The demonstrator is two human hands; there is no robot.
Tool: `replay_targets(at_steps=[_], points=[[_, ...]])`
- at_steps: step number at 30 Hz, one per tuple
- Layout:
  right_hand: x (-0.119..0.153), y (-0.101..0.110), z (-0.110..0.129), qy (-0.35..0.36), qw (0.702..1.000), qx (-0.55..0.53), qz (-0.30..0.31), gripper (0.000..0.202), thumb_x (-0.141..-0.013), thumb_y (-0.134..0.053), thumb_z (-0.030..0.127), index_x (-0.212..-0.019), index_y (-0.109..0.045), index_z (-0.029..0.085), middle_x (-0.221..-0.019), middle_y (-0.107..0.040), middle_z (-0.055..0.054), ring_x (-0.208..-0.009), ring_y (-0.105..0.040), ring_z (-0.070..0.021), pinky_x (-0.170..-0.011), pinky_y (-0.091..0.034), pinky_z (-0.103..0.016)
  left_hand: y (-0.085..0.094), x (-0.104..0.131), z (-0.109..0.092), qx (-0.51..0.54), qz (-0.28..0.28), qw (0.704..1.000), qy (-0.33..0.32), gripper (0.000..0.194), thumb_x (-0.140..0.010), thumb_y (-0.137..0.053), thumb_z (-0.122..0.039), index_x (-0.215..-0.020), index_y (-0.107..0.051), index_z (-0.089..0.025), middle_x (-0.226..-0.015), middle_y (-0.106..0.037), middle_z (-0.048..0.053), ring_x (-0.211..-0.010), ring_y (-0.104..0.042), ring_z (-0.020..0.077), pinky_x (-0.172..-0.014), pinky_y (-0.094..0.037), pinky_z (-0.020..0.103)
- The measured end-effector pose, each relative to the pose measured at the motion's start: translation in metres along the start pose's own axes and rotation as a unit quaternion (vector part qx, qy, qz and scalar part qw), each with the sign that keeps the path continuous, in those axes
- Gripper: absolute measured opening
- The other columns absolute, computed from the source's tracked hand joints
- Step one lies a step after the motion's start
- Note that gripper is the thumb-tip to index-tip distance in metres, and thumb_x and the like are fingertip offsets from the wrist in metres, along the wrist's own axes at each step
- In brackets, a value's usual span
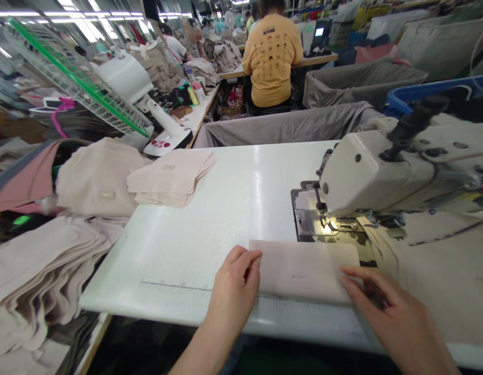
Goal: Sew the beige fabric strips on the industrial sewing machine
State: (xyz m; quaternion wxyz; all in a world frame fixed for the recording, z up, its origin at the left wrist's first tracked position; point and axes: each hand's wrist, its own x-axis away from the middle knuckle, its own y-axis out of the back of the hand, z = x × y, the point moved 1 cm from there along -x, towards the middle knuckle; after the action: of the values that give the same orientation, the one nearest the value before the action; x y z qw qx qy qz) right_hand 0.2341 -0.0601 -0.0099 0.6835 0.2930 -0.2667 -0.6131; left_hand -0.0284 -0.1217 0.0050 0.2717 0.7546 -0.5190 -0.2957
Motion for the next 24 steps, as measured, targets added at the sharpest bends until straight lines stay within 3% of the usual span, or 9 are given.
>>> replay_targets(at_steps=[6,24], points=[[-0.0009,-0.0013,-0.006,0.006,1.0,0.008,-0.001,0.035,-0.083,-0.059,0.059,-0.092,-0.075,0.029,-0.078,-0.072,0.0,-0.065,-0.064,-0.0202,-0.065,-0.051,-0.031,-0.0001,-0.0007,-0.0013,0.002,0.003,1.0,0.002,0.024,-0.094,-0.05,-0.017,-0.101,-0.072,-0.018,-0.085,-0.064,0.004,-0.074,-0.064,0.015,-0.07,-0.055,0.027],[-0.0004,0.0008,-0.004,0.008,1.0,0.015,0.0,0.034,-0.086,-0.059,0.057,-0.094,-0.075,0.028,-0.079,-0.072,-0.001,-0.066,-0.064,-0.02,-0.067,-0.052,-0.03,0.0009,-0.0003,-0.0017,0.0,0.003,1.0,-0.002,0.023,-0.094,-0.049,-0.018,-0.098,-0.072,-0.018,-0.084,-0.063,0.003,-0.074,-0.064,0.0148,-0.07,-0.055,0.027]])
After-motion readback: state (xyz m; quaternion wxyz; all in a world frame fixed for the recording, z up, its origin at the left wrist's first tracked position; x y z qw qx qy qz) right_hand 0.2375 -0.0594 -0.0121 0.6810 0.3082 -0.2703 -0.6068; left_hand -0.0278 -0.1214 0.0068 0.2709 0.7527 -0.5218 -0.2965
